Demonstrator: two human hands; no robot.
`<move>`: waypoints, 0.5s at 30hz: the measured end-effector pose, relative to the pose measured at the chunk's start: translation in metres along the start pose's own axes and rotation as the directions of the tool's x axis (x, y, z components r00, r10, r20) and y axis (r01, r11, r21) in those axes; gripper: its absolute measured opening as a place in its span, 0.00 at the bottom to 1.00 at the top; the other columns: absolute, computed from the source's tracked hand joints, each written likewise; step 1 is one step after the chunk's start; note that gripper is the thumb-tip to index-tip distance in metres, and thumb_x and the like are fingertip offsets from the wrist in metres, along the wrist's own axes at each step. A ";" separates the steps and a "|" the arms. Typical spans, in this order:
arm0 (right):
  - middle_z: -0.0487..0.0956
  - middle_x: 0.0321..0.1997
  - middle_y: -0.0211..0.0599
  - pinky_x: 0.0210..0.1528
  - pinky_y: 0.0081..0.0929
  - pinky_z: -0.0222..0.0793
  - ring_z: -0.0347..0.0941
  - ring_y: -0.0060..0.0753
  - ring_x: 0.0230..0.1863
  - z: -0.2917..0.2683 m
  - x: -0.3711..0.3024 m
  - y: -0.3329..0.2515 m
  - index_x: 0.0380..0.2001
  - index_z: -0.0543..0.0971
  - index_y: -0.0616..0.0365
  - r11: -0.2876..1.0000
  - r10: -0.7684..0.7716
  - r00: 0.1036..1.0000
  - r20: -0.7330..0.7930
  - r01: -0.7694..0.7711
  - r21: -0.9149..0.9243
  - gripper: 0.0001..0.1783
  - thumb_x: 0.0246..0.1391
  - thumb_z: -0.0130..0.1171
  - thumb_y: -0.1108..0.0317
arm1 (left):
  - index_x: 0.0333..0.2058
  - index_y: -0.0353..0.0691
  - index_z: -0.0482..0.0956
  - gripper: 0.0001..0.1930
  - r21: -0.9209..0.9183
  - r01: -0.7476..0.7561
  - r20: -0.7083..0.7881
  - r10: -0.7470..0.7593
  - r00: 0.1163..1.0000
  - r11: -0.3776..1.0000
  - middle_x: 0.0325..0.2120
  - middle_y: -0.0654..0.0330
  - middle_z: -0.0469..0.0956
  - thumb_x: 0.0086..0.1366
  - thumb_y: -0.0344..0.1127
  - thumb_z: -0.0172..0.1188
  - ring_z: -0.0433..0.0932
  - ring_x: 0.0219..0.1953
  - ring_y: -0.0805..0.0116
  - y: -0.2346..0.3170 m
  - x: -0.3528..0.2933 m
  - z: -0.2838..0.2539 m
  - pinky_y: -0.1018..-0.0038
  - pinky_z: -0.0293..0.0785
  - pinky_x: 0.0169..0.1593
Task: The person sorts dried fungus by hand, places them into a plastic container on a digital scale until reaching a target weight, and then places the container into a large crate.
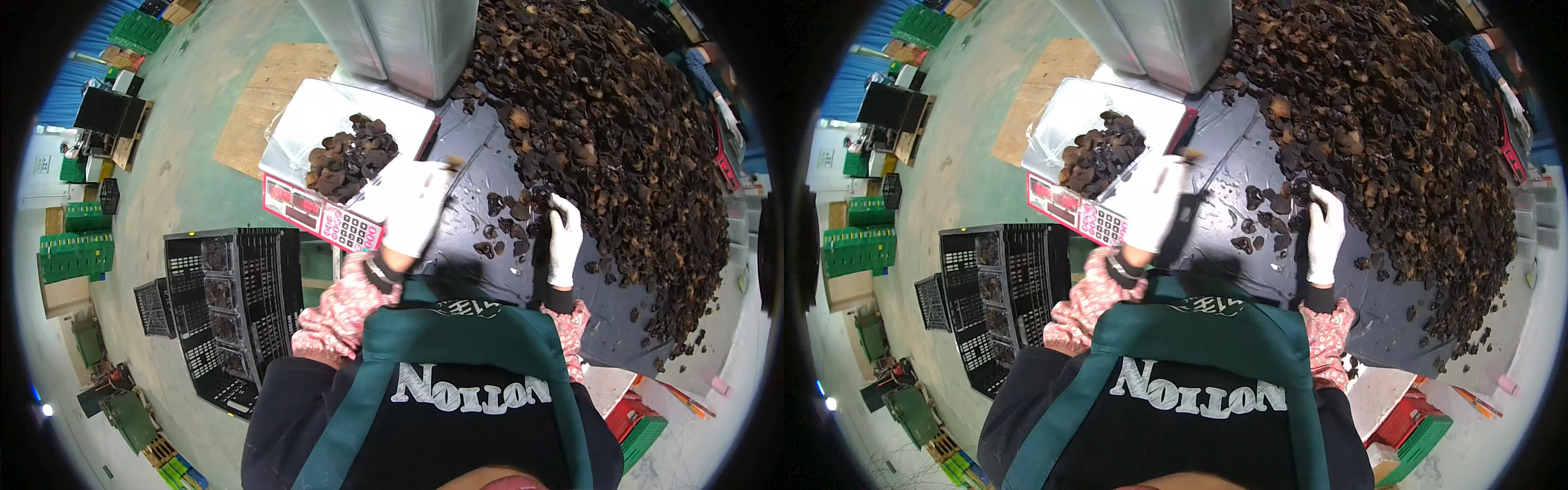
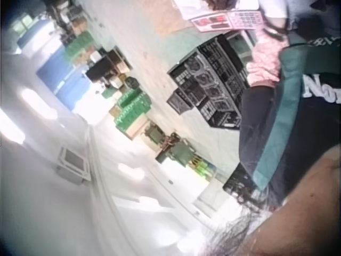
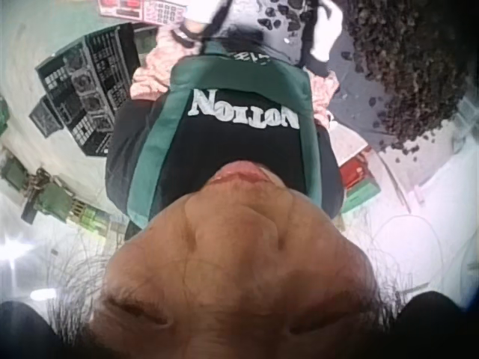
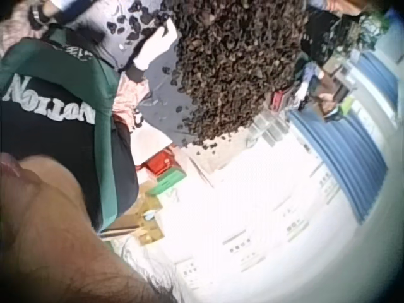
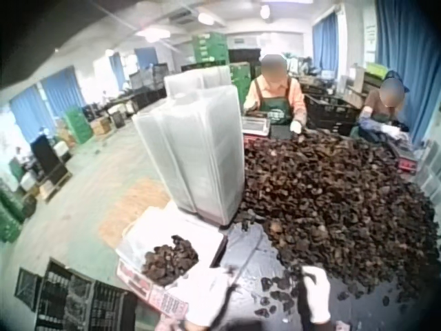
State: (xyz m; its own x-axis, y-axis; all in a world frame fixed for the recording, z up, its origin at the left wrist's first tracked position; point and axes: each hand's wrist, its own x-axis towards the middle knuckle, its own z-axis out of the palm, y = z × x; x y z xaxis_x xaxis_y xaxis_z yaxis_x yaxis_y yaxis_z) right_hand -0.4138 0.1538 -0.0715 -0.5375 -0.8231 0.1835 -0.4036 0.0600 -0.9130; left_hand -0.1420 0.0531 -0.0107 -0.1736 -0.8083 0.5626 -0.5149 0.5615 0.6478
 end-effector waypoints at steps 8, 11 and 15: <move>0.80 0.51 0.39 0.60 0.28 0.66 0.75 0.35 0.54 -0.003 -0.004 0.001 0.45 0.80 0.60 0.973 -0.021 1.000 0.009 0.023 -0.228 0.11 0.61 0.55 0.73 | 0.38 0.43 0.83 0.09 0.755 -0.114 0.074 0.089 0.993 0.646 0.31 0.54 0.81 0.63 0.40 0.62 0.79 0.35 0.52 -0.098 0.064 -0.103 0.62 0.73 0.43; 0.81 0.50 0.37 0.59 0.26 0.67 0.76 0.32 0.53 -0.007 -0.003 -0.005 0.46 0.80 0.59 0.980 0.008 0.998 -0.061 -0.020 -0.197 0.11 0.62 0.54 0.72 | 0.39 0.43 0.83 0.11 0.608 -0.157 0.303 -0.045 0.952 0.779 0.31 0.54 0.80 0.63 0.41 0.61 0.78 0.34 0.52 -0.093 0.074 -0.102 0.62 0.73 0.43; 0.81 0.49 0.36 0.57 0.25 0.67 0.76 0.30 0.51 -0.015 -0.002 -0.015 0.46 0.81 0.60 0.984 0.004 0.997 -0.076 -0.018 -0.175 0.11 0.64 0.53 0.71 | 0.42 0.42 0.83 0.12 0.508 0.084 0.105 -0.159 0.982 0.857 0.36 0.53 0.81 0.65 0.40 0.59 0.80 0.40 0.54 -0.080 0.078 -0.145 0.67 0.74 0.48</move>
State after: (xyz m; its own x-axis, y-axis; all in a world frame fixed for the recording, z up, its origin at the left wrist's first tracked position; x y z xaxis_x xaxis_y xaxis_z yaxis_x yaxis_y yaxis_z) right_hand -0.4177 0.1627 -0.0530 -0.5941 -0.7773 0.2069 -0.5176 0.1725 -0.8381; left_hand 0.0070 -0.0295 0.0557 -0.1771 -0.9014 0.3952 -0.8823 0.3233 0.3421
